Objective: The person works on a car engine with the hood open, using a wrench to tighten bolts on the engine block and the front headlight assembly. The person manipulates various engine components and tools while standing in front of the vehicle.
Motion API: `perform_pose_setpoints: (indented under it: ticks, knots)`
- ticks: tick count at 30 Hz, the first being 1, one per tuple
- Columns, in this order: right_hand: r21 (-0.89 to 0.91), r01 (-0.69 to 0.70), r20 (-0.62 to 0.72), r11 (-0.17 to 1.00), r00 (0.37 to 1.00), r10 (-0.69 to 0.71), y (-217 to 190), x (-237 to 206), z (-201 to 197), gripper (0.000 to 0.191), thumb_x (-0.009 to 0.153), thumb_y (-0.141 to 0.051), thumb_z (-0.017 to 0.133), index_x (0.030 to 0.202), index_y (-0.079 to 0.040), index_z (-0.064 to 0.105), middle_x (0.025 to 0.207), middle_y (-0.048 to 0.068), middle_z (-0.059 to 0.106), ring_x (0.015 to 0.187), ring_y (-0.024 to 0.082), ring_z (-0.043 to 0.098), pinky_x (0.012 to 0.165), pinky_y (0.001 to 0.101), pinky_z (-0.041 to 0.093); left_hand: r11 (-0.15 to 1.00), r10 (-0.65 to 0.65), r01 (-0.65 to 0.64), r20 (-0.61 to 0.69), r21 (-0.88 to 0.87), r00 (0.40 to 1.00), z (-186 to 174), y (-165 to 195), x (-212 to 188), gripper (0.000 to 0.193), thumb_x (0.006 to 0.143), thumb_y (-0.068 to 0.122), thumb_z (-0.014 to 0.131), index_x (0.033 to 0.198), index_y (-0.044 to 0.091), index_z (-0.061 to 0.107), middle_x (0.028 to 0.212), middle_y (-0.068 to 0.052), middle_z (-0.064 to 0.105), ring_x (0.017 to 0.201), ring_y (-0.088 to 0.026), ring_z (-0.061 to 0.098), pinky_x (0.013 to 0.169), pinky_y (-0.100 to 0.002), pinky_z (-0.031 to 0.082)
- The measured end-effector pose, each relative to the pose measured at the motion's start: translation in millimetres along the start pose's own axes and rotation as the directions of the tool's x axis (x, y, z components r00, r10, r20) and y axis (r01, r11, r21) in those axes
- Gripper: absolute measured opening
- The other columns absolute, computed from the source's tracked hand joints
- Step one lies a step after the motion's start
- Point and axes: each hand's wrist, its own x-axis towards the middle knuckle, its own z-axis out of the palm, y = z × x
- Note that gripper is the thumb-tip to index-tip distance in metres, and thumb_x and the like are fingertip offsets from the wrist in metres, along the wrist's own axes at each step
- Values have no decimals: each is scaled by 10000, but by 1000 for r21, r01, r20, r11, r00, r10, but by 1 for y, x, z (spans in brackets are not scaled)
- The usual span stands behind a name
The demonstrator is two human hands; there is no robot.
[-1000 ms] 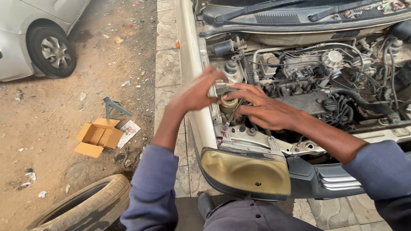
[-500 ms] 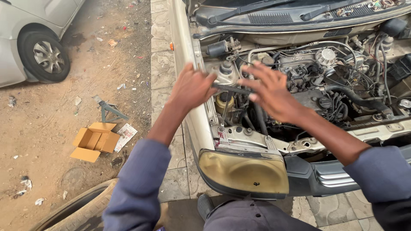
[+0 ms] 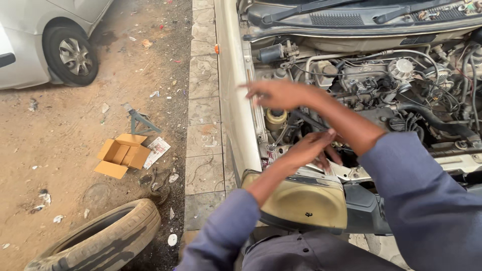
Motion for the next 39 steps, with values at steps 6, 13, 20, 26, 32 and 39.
perform_pose_setpoints:
  ticks: [6,13,20,26,32,39]
  knots:
    - [-523,-24,-6,852,1000,24,-67,-70,41,551,991,-512,521,1482,-262,516,1198,9,728,1269,199,604,1213,665,89,908,408,-416,-315,46,857,-18,-30,65,404,1158,377,423,1237,1,546,943,-139,719,770,-180,700,709,-351,583]
    - [-496,206,-186,844,924,-335,-45,-105,50,416,966,-280,566,1372,-257,658,1216,76,725,1265,225,579,1159,645,156,709,629,-486,-146,511,763,-42,-66,39,538,1086,402,465,1472,27,451,1291,-176,592,1233,-270,596,1058,-348,477]
    - [-424,282,-144,860,917,-372,-27,-118,35,411,842,-121,581,1226,-200,704,1224,31,715,1287,195,576,1123,629,208,872,-7,-60,136,486,991,-165,-17,-30,359,815,107,689,1149,-23,710,1029,-139,776,928,-196,726,859,-345,589]
    - [-409,446,75,797,886,-457,-39,-110,37,219,876,-139,635,1085,-129,696,1088,22,697,1243,200,556,1124,550,267,131,776,-376,141,917,615,-137,96,-38,580,862,151,754,1415,99,586,1521,-135,516,1463,-312,392,1218,-552,261]
    - [-417,454,-76,788,846,-528,-36,-124,40,218,688,-47,620,890,-130,635,1368,34,609,1358,225,510,1156,573,213,-284,561,-183,318,941,764,-102,126,-35,392,803,274,813,1175,192,719,1420,-2,630,1379,-240,467,1140,-550,287]
    - [-318,-40,-519,947,843,-139,1,-152,30,413,1019,-284,603,1429,-244,628,1448,159,478,1352,351,414,1073,527,289,-270,313,108,-19,957,950,-108,136,-49,472,864,570,720,1130,180,717,910,-36,765,917,-213,691,1013,-439,447]
